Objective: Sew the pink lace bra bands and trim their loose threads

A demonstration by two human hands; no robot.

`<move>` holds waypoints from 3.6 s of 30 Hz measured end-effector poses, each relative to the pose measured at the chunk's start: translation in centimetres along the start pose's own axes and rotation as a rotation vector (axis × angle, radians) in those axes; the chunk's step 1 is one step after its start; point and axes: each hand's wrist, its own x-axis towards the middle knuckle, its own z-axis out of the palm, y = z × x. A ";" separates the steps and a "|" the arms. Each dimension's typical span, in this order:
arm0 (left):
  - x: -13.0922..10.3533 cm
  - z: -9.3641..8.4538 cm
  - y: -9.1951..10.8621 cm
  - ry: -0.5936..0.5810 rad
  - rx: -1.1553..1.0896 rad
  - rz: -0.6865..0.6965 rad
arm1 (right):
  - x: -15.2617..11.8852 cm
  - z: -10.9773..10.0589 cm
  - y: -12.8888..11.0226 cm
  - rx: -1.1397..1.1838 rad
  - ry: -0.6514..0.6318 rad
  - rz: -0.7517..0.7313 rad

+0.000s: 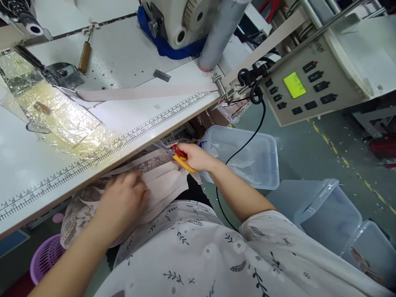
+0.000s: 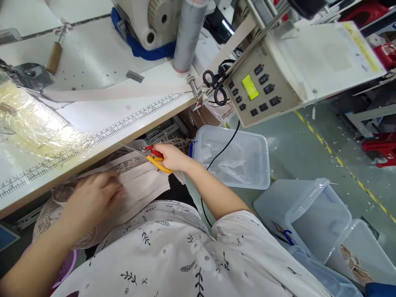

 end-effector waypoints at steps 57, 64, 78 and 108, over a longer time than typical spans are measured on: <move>1.2 -0.6 4.1 0.187 -0.604 0.160 | -3.7 -3.1 -1.7 0.450 -0.146 -0.022; 3.0 -1.7 3.6 0.304 -0.703 0.147 | -4.2 -3.8 -3.4 0.295 -0.197 -0.114; 3.0 -1.0 4.4 0.311 -0.891 0.127 | -4.0 -4.1 -3.7 0.194 -0.100 -0.138; 2.3 0.1 4.4 0.281 -1.177 -0.254 | -4.1 -3.1 -6.1 0.131 0.063 -0.166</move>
